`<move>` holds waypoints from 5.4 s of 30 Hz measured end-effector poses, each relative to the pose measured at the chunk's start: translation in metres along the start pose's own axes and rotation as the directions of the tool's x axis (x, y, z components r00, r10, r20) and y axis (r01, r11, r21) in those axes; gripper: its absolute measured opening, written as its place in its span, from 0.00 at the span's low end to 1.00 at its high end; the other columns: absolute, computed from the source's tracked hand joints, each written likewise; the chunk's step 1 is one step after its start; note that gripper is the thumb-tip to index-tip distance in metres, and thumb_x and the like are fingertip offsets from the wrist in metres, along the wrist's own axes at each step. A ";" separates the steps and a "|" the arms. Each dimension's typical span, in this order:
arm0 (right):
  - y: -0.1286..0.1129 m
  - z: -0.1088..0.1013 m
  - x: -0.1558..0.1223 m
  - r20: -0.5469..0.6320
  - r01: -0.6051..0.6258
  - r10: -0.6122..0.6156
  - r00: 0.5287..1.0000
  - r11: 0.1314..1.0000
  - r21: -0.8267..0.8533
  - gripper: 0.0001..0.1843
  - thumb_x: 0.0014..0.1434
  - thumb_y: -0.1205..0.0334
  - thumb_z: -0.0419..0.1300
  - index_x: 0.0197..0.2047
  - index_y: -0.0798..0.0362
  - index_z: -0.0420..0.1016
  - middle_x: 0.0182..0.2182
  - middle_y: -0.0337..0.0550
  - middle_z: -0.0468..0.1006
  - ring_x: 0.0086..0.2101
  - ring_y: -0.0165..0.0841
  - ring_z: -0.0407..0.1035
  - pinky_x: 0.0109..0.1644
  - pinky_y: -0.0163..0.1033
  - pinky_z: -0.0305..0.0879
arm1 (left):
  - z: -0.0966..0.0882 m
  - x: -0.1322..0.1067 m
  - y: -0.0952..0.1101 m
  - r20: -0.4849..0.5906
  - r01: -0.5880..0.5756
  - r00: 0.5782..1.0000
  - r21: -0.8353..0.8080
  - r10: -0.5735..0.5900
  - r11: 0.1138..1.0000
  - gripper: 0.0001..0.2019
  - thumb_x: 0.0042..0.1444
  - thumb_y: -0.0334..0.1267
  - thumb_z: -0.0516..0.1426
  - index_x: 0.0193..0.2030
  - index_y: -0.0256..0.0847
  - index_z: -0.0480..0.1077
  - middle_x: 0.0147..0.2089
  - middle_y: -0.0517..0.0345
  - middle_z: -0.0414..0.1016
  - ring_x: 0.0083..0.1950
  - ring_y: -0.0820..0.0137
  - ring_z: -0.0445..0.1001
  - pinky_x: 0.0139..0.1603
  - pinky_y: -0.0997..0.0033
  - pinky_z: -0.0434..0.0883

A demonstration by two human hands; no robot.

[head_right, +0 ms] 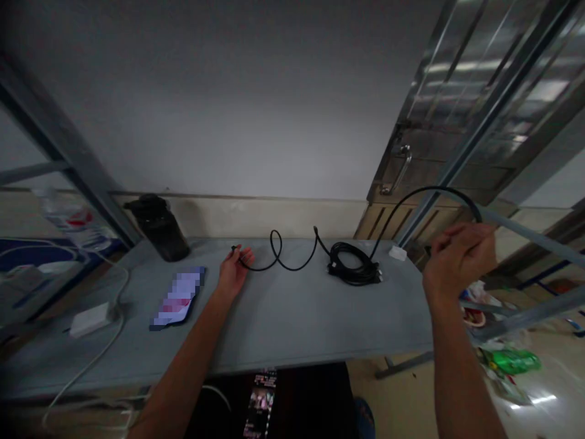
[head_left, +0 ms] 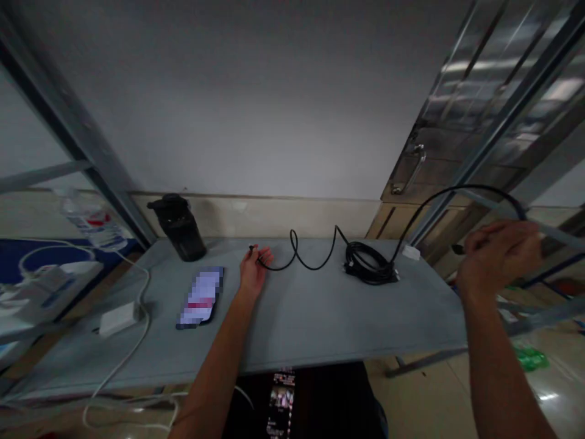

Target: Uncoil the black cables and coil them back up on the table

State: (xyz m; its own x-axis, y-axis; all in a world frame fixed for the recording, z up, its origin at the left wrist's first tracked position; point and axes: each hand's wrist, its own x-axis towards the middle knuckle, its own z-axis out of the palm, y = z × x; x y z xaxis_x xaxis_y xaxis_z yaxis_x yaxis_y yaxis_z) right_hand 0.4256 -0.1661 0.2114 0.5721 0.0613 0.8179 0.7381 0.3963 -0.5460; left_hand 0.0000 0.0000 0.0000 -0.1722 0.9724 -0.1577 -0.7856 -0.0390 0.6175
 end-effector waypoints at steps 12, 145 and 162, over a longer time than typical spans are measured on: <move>-0.014 0.022 -0.024 0.074 -0.058 0.057 0.996 0.998 0.013 0.33 0.78 0.27 0.48 0.34 0.45 0.66 0.22 0.35 0.63 0.19 0.30 0.60 0.22 0.39 0.54 | 0.001 0.000 0.000 0.035 0.020 0.999 0.005 -0.020 1.000 0.04 0.73 0.31 0.64 0.52 0.39 0.78 0.42 0.51 0.87 0.39 0.66 0.86 0.51 0.62 0.84; 0.049 0.156 -0.276 0.714 -0.354 0.251 0.654 0.935 -0.005 0.15 0.76 0.48 0.56 0.48 0.51 0.76 0.45 0.51 0.82 0.45 0.40 0.78 0.47 0.44 0.78 | 0.008 -0.015 0.010 0.274 -0.492 0.826 0.778 0.493 0.391 0.04 0.68 0.39 0.65 0.46 0.44 0.82 0.47 0.52 0.84 0.49 0.59 0.80 0.56 0.62 0.74; 0.068 0.089 -0.192 0.723 0.131 -0.061 0.688 0.991 -0.041 0.21 0.78 0.44 0.60 0.62 0.50 0.78 0.60 0.57 0.80 0.62 0.47 0.74 0.71 0.57 0.69 | -0.002 -0.005 0.002 0.352 -0.546 0.777 0.789 0.522 0.280 0.13 0.68 0.48 0.61 0.48 0.42 0.81 0.49 0.48 0.85 0.49 0.57 0.83 0.55 0.57 0.78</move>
State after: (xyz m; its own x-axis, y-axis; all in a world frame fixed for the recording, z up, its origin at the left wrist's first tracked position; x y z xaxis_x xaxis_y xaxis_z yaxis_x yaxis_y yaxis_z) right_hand 0.3345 -0.0691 0.0333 0.0897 0.6808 0.7270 0.8207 0.3630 -0.4412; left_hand -0.0018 -0.0050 0.0005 -0.3347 0.8158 0.4716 0.3435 -0.3604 0.8673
